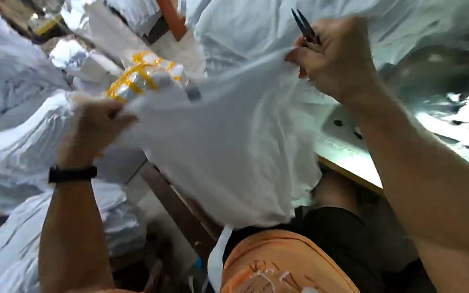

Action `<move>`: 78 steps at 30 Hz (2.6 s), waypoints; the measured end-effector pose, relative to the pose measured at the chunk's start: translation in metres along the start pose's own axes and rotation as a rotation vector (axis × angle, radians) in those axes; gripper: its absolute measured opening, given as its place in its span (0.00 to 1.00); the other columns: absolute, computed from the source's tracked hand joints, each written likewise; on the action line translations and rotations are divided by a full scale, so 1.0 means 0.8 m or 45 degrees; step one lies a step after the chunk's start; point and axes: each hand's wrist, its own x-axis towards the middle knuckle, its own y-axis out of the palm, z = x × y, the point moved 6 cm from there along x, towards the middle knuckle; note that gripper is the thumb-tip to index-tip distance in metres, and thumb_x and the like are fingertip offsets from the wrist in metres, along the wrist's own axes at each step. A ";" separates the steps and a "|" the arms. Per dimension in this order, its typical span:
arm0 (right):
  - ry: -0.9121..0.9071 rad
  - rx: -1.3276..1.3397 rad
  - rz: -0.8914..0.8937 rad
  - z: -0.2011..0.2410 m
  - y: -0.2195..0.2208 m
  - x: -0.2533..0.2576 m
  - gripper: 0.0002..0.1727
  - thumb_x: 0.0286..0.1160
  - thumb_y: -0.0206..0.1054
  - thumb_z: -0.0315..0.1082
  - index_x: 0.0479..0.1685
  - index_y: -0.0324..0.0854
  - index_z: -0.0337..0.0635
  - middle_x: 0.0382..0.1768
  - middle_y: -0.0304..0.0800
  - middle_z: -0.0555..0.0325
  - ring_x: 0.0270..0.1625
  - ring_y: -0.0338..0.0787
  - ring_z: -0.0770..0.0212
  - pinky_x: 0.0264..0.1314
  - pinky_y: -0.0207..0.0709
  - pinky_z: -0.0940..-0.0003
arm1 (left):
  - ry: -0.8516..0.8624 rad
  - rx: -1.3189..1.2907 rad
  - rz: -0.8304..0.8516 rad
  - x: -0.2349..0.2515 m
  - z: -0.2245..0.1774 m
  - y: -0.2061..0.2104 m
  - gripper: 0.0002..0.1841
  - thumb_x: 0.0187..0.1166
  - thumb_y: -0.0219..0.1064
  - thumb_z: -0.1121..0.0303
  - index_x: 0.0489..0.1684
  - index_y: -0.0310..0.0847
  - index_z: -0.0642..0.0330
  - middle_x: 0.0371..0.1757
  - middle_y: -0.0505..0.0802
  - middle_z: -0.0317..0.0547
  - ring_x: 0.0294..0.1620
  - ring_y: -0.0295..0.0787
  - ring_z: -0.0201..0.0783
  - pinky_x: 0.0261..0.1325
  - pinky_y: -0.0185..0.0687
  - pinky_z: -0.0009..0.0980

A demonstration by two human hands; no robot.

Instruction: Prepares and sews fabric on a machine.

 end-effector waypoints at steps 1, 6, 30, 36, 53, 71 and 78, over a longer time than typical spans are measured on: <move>-0.049 -0.029 -0.003 0.003 0.024 0.002 0.16 0.86 0.62 0.35 0.49 0.83 0.26 0.37 0.87 0.44 0.34 0.85 0.59 0.44 0.79 0.62 | -0.113 0.011 -0.165 -0.011 0.042 -0.012 0.18 0.82 0.69 0.68 0.52 0.82 0.82 0.45 0.88 0.78 0.44 0.86 0.62 0.54 0.76 0.62; -0.302 0.236 -0.043 0.051 0.105 -0.016 0.12 0.83 0.60 0.27 0.48 0.84 0.25 0.43 0.91 0.41 0.41 0.93 0.58 0.50 0.87 0.66 | -0.240 -0.550 -0.631 -0.137 0.147 -0.066 0.14 0.77 0.69 0.71 0.59 0.82 0.56 0.58 0.88 0.29 0.60 0.82 0.22 0.68 0.78 0.26; 0.354 -0.471 -0.263 -0.217 0.083 -0.247 0.08 0.62 0.74 0.23 0.38 0.88 0.26 0.36 0.93 0.35 0.35 0.95 0.36 0.33 0.85 0.38 | 0.758 -0.685 -0.238 0.099 -0.291 0.213 0.12 0.76 0.71 0.68 0.48 0.89 0.70 0.50 0.94 0.58 0.54 0.91 0.52 0.60 0.83 0.50; 0.292 -0.530 -0.340 -0.220 0.092 -0.249 0.06 0.57 0.75 0.24 0.32 0.87 0.30 0.30 0.92 0.41 0.30 0.94 0.42 0.27 0.84 0.45 | 0.888 -0.331 -0.563 0.205 -0.410 0.199 0.19 0.77 0.71 0.59 0.57 0.87 0.64 0.60 0.90 0.62 0.63 0.85 0.62 0.62 0.73 0.60; 0.168 0.070 -1.029 -0.117 -0.087 -0.038 0.24 0.76 0.72 0.40 0.61 0.83 0.26 0.50 0.86 0.41 0.41 0.85 0.58 0.42 0.79 0.64 | 0.585 -0.031 -0.026 0.268 -0.498 0.089 0.19 0.83 0.63 0.64 0.51 0.82 0.78 0.52 0.88 0.74 0.59 0.86 0.70 0.57 0.76 0.66; 0.358 1.937 -0.629 -0.058 -0.045 -0.119 0.17 0.89 0.51 0.27 0.27 0.75 0.48 0.11 0.73 0.76 0.12 0.68 0.85 0.15 0.61 0.88 | 1.217 -0.050 -0.310 0.271 -0.465 0.063 0.16 0.90 0.46 0.77 0.57 0.81 0.76 0.55 0.87 0.73 0.59 0.84 0.59 0.64 0.75 0.49; 0.364 1.671 -0.776 -0.105 -0.043 -0.214 0.15 0.88 0.58 0.35 0.29 0.81 0.54 0.15 0.76 0.81 0.16 0.70 0.88 0.17 0.62 0.90 | 1.688 -0.633 -0.368 0.222 -0.532 0.157 0.11 0.86 0.62 0.68 0.43 0.88 0.65 0.61 0.81 0.58 0.67 0.76 0.45 0.71 0.69 0.34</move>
